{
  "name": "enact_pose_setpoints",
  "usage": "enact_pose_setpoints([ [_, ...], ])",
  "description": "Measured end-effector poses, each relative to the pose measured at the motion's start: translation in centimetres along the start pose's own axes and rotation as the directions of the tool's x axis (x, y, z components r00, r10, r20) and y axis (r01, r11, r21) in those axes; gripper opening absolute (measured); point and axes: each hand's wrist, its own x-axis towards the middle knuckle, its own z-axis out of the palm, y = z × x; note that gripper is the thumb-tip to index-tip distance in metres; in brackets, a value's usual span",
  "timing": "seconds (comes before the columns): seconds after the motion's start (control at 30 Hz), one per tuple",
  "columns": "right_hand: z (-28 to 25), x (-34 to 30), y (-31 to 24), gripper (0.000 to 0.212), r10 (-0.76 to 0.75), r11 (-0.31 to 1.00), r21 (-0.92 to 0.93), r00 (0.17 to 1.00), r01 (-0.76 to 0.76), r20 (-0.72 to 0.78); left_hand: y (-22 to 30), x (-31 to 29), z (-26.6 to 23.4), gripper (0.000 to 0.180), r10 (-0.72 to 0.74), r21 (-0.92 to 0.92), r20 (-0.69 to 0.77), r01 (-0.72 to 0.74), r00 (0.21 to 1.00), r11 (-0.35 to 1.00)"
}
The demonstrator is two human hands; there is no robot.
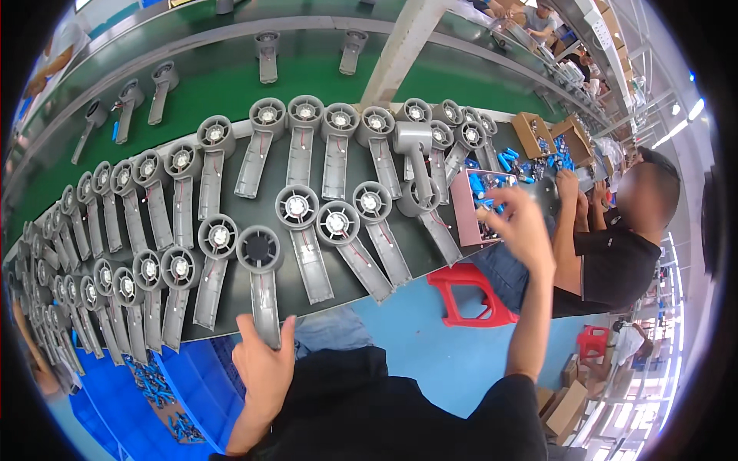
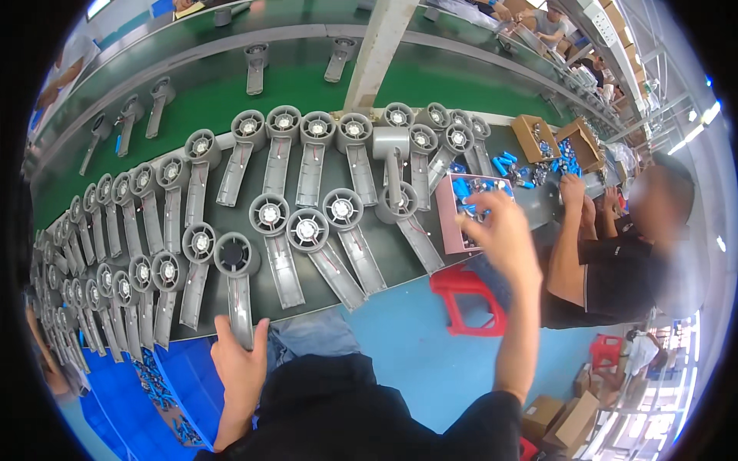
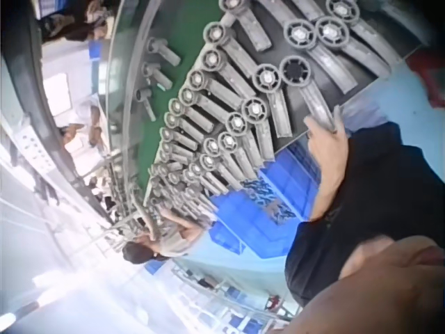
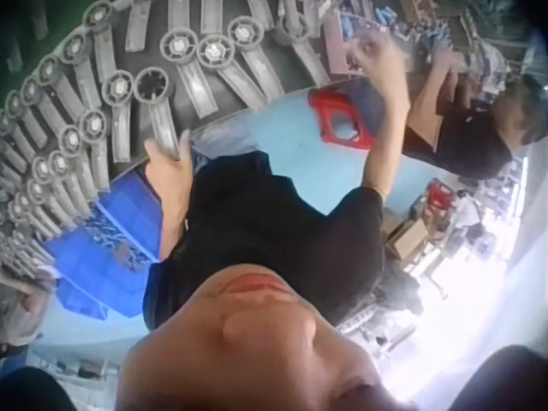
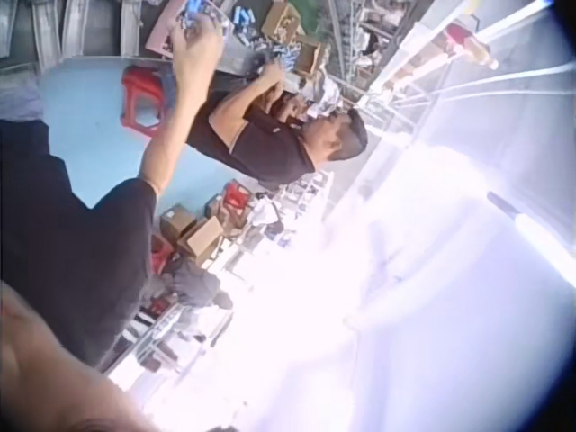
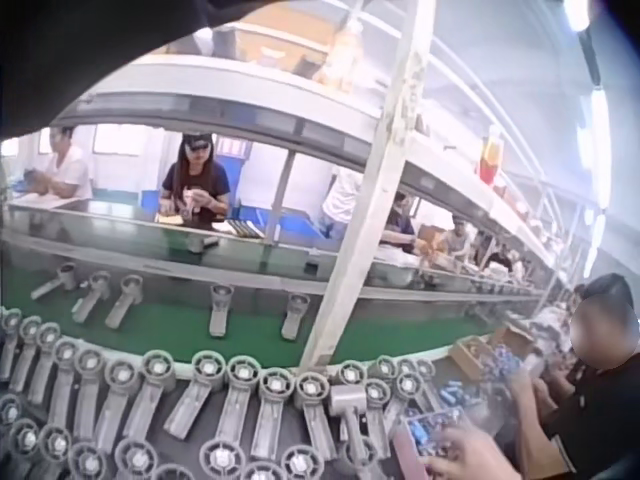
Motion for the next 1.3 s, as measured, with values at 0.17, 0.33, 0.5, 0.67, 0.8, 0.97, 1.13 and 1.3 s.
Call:
enact_pose_setpoints([
  [0.17, 2.9, -2.1, 2.6, 0.019, 0.032, 0.999, 0.041, 0.991, -0.027, -0.128, 1.0, 0.9, 1.0, 0.059, 0.05, -0.098, 0.058, -0.044, 0.997, 0.994],
  [0.33, 0.6, -0.4, 2.6, 0.024, 0.253, 0.803, 0.595, 0.906, -0.002, -0.339, 1.1, 0.9, -1.3, 0.056, 0.068, -0.083, 0.1, -0.06, 0.993, 0.995],
  [0.5, 0.2, -0.1, -3.9, 0.022, 0.195, 0.367, 0.928, 0.97, 0.064, -0.144, 0.9, 1.6, -2.7, 0.028, 0.138, -0.319, -0.223, -0.206, 0.965, 0.925],
  [0.67, 3.6, -3.7, -13.6, 0.016, -0.096, 0.343, 0.935, 0.987, -0.087, 0.128, 3.2, 4.3, -4.8, 0.042, 0.689, -0.037, -0.425, -0.772, 0.587, 0.635],
  [0.8, 8.2, -4.5, -20.4, 0.015, -0.376, 0.192, 0.957, 0.884, -0.218, 0.277, 2.1, 5.3, -3.9, 0.047, 0.711, -0.004, -0.503, -0.824, 0.492, 0.567],
  [0.97, 11.6, -4.3, -20.1, 0.017, -0.454, 0.419, 0.891, 0.89, 0.173, 0.04, -1.3, 4.3, -5.1, 0.036, 0.576, -0.123, -0.467, -0.694, 0.671, 0.709],
  [1.13, 13.1, -5.2, -17.3, 0.021, -0.52, 0.671, 0.679, 0.841, 0.297, 0.146, -2.0, 3.2, -4.3, 0.017, 0.212, -0.629, -0.151, -0.259, 0.966, 0.733],
  [1.3, 14.5, -5.8, -17.9, 0.02, -0.505, 0.632, 0.697, 0.863, 0.34, 0.036, -1.5, 3.8, -1.7, 0.014, 0.507, -0.039, -0.104, -0.513, 0.855, 0.857],
])
